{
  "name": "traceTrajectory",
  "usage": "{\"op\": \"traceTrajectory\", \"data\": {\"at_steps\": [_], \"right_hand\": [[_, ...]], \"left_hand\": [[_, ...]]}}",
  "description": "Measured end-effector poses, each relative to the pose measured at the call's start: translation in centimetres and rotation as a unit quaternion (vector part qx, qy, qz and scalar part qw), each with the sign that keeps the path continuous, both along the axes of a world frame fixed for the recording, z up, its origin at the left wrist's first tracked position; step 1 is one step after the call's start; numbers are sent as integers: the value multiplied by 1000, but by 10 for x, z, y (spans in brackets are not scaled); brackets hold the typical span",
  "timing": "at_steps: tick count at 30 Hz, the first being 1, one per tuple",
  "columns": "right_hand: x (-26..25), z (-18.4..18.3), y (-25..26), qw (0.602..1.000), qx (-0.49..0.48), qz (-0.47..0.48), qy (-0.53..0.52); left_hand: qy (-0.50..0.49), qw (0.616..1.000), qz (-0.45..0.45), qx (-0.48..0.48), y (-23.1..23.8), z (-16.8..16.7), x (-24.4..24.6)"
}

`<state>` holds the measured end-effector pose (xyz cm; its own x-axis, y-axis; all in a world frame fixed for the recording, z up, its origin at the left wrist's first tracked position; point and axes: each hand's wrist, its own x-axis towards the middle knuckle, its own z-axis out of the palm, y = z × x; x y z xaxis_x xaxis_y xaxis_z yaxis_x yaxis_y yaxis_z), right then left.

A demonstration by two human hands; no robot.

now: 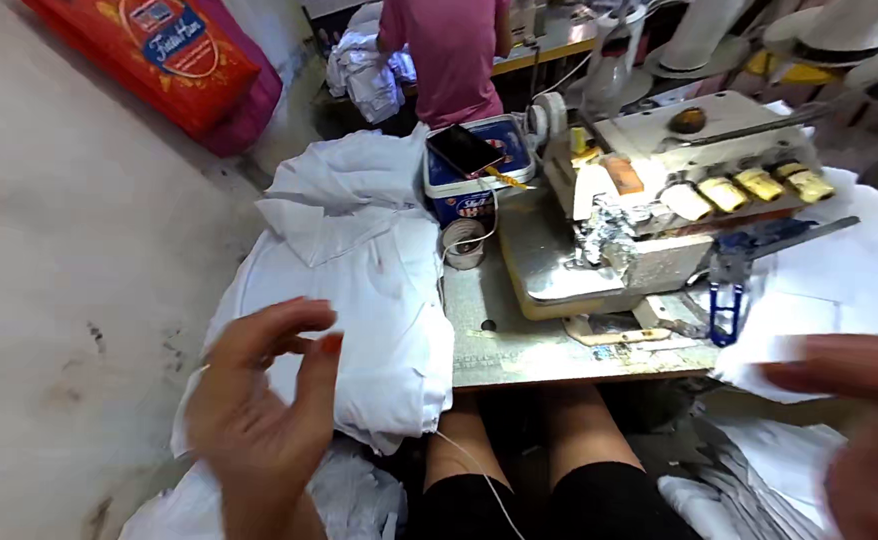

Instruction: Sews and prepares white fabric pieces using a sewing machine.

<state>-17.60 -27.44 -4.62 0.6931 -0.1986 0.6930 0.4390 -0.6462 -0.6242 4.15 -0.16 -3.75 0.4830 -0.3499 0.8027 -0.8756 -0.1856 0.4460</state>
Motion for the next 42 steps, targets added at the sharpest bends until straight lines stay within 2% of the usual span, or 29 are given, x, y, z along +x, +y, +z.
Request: {"op": "traceTrajectory", "data": {"at_steps": [1, 2, 4, 6, 8, 10, 13, 16, 18, 20, 23, 26, 29, 32, 33, 34, 35, 36, 37, 39, 40, 41, 42], "right_hand": [[19, -20, 1, 998, -63, 0, 5], [38, -45, 6, 997, -70, -7, -10], [66, -87, 18, 999, -37, -3, -1], [82, -113, 33, 999, -23, 12, 38], [88, -122, 49, 996, -45, 36, 72], [85, -124, 58, 993, -92, 42, 61], [77, -129, 35, 990, -131, -45, 13], [43, -128, -25, 969, -48, -227, 81], [13, -127, -74, 922, -19, -356, 152], [-13, -129, -125, 879, -24, -423, 220], [-29, -128, -187, 849, 17, -429, 307], [-21, -143, -228, 847, 63, -421, 319], [-12, -153, -243, 852, 57, -429, 295], [-16, -146, -241, 867, -27, -448, 219], [-20, -138, -232, 872, -74, -446, 186], [-23, -126, -217, 876, -125, -438, 158], [-27, -112, -195, 879, -177, -422, 137], [-29, -97, -168, 884, -216, -395, 124], [-32, -82, -137, 892, -246, -362, 117], [-36, -61, -72, 912, -279, -285, 93], [-38, -56, -44, 926, -279, -239, 85], [-40, -54, -25, 938, -277, -196, 72], [-40, -57, -13, 945, -276, -164, 57]], "left_hand": [[7, 999, 28, 31, 2, -17, 13], [19, 996, 61, 66, 5, -34, 23], [43, 982, 122, 134, 6, -60, 34], [56, 972, 147, 177, 5, -77, 43], [77, 965, 137, 210, 2, -91, 53], [102, 952, 101, 270, -12, -110, 59], [84, 920, 103, 369, -29, -139, 60], [88, 919, 97, 371, -26, -140, 62], [94, 921, 93, 367, -25, -140, 63], [94, 924, 93, 358, -25, -141, 63], [87, 926, 96, 355, -26, -140, 63], [98, 922, 105, 359, -27, -138, 62], [113, 929, 99, 339, -30, -135, 57], [102, 963, 16, 248, -53, -117, 25], [122, 970, -40, 208, -67, -112, 7], [186, 959, -129, 172, -83, -109, -14], [281, 915, -244, 158, -99, -108, -35], [373, 839, -362, 163, -116, -109, -53], [456, 743, -459, 169, -134, -112, -69], [601, 549, -564, 140, -167, -115, -95], [652, 481, -578, 98, -179, -114, -104], [689, 437, -576, 53, -188, -109, -108], [702, 428, -569, 21, -192, -105, -109]]}}
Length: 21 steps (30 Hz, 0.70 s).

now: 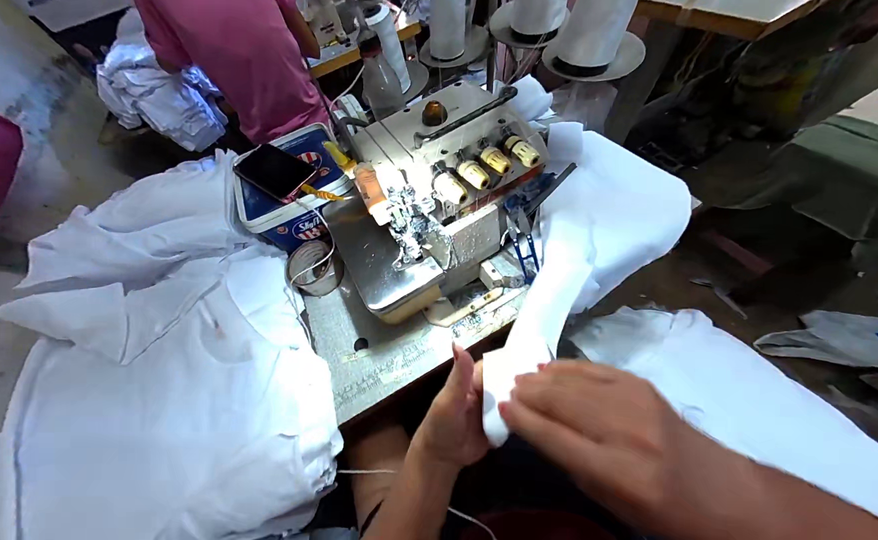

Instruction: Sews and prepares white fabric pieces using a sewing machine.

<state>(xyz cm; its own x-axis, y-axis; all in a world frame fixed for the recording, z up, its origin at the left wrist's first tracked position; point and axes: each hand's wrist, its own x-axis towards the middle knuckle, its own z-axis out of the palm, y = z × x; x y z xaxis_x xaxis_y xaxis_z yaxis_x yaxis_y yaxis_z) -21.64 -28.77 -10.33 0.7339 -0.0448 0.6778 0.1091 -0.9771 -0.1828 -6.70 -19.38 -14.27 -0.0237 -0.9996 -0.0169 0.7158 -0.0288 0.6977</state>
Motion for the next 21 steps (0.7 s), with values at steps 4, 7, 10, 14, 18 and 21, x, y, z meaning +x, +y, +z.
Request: {"op": "traceTrajectory", "data": {"at_steps": [4, 7, 10, 14, 18, 21], "right_hand": [[-15, -3, 2, 985, 118, 127, -20], [-35, 24, -7, 972, 191, 130, -41], [-24, 30, -20, 983, 163, 51, -74], [-23, 21, -80, 952, 263, -100, -121], [-34, 14, -160, 877, 391, -250, -126], [-30, 5, -229, 832, 431, -323, -134]], "left_hand": [[-379, 923, 32, -54, 25, -3, 36], [-544, 819, 129, -128, 35, 5, 52], [-370, 896, 44, -242, 9, 8, 22], [-130, 957, -213, -150, -9, -23, -11], [-100, 963, -246, -53, -22, -57, -7], [-199, 955, -220, -4, -39, -61, 0]]}}
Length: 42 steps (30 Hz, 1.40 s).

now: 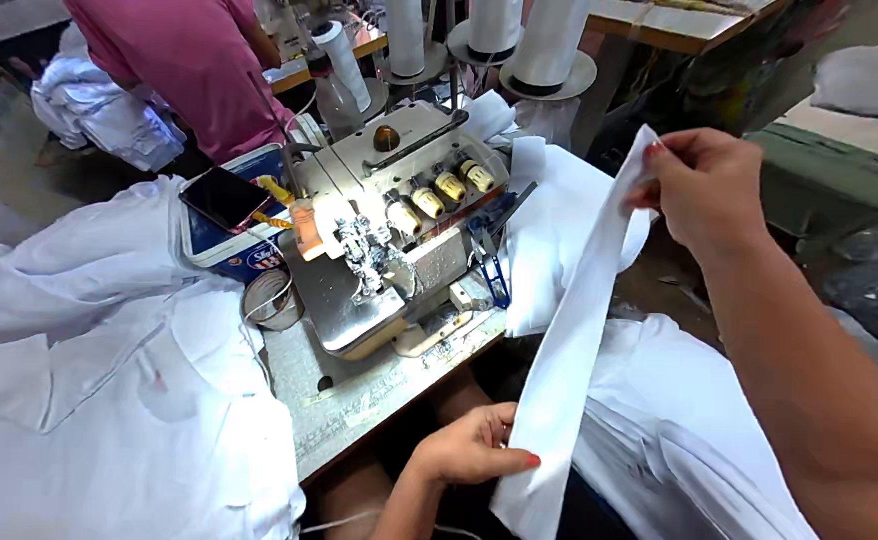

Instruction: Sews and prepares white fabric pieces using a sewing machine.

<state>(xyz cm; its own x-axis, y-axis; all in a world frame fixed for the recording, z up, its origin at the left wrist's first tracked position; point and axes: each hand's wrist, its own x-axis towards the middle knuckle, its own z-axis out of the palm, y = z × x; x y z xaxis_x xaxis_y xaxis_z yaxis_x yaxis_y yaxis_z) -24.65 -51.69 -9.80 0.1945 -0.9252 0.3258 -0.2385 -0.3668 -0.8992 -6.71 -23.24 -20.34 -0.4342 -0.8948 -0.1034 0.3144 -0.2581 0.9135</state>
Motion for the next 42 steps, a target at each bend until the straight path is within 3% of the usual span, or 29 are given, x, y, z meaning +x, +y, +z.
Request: {"op": "traceTrajectory", "data": {"at_steps": [3, 6, 8, 10, 12, 14, 18, 22, 25, 28, 30, 31, 33, 35, 38, 42], "right_hand": [[17, -5, -66, 999, 17, -30, -2], [32, -15, -92, 998, 35, 40, 23], [41, -19, -60, 988, -28, 78, 129], [43, -40, 5, 960, -153, 129, 194], [38, -78, 70, 927, -264, 181, 194], [35, -109, 113, 918, -304, 189, 169], [38, -131, 130, 921, -336, 116, 160], [43, -123, 127, 916, -356, 92, 160], [43, -117, 128, 955, -260, 104, 99], [43, -103, 133, 990, 30, 123, -69], [47, -97, 135, 944, 215, 105, -227], [48, -96, 137, 917, 257, 100, -288], [48, -103, 143, 909, 239, 128, -316], [46, -109, 135, 949, 156, 112, -252], [16, -92, 78, 998, 43, 24, -23], [-31, -7, -38, 974, -126, -74, 173]], "left_hand": [[-109, 988, 110, 25, -36, 20, -2], [-153, 954, 226, 126, -82, 38, -6], [-166, 936, 261, 171, -98, 40, -3], [-175, 927, 279, 177, -100, 40, -2], [-182, 922, 299, 163, -95, 39, -1], [-169, 924, 313, 143, -89, 35, -2], [-87, 938, 305, 140, -84, 32, -4], [-123, 944, 299, 62, -81, 31, -2], [-128, 929, 342, 61, -87, 32, -9], [-109, 932, 344, 35, -92, 35, -13], [-92, 934, 344, 23, -96, 36, -15], [-90, 934, 344, 22, -98, 36, -15], [-99, 933, 345, 21, -100, 37, -16], [-114, 931, 348, 13, -98, 39, -14], [-133, 919, 368, 51, -88, 38, -4], [-149, 903, 388, 110, -79, 36, 3]]}}
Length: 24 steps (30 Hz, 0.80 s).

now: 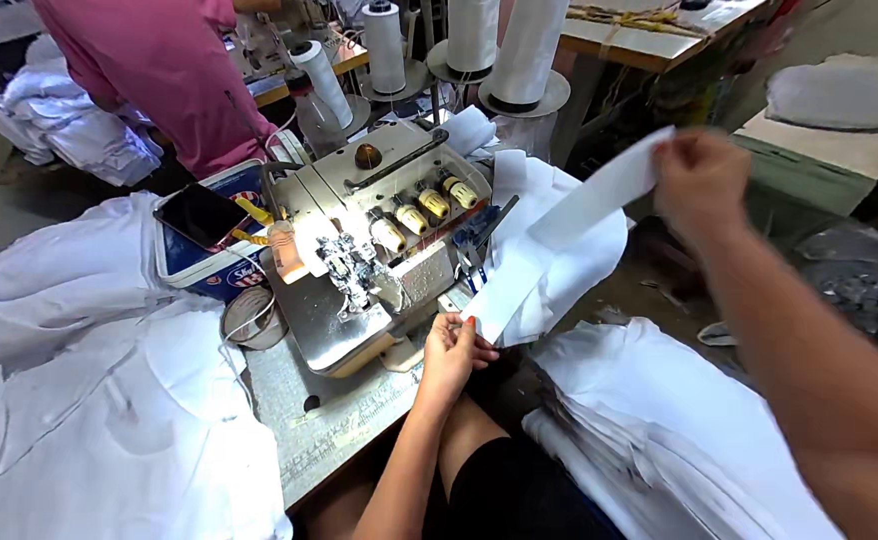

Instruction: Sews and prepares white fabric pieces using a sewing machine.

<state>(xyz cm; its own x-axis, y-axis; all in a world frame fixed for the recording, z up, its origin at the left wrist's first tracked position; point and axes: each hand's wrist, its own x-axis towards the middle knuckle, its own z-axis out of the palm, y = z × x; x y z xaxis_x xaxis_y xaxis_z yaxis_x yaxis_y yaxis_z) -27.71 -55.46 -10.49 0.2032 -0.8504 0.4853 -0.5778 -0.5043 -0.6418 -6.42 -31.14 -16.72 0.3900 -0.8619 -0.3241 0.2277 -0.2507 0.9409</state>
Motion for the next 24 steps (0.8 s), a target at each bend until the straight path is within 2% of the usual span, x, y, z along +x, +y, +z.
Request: {"op": "traceTrajectory", "data": {"at_steps": [2, 4, 6, 8, 9, 11, 13, 17, 20, 21, 22, 24], "right_hand": [[-5, 60, -24, 994, -64, -2, 83], [6, 105, -16, 982, -120, 44, 137], [24, 122, 24, 957, -187, 130, 177], [37, 110, 87, 920, -245, 223, 208], [41, 93, 122, 902, -268, 265, 211], [44, 46, 187, 875, -308, 330, 174], [40, 5, 234, 861, -299, 387, 144], [32, -69, 278, 851, -215, 464, 122], [34, -118, 297, 845, -60, 515, 127], [35, -125, 301, 826, 23, 541, 156], [39, -127, 303, 789, 119, 567, 202], [54, -123, 299, 691, 256, 611, 288]], "left_hand": [[-36, 999, -10, -28, 3, 1, -6], [-35, 996, -52, -70, 3, 13, -14], [78, 981, -149, -98, 0, 30, -18], [214, 934, -248, -146, -8, 34, -16], [260, 913, -266, -167, -12, 36, -15], [298, 900, -250, -196, -16, 46, -16], [266, 906, -253, -210, -14, 57, -8], [156, 955, -111, -227, 24, 71, 20], [98, 967, 51, -230, 63, 68, 46], [67, 967, 104, -224, 74, 67, 52], [35, 964, 150, -219, 84, 65, 58], [-9, 952, 213, -218, 101, 59, 66]]}}
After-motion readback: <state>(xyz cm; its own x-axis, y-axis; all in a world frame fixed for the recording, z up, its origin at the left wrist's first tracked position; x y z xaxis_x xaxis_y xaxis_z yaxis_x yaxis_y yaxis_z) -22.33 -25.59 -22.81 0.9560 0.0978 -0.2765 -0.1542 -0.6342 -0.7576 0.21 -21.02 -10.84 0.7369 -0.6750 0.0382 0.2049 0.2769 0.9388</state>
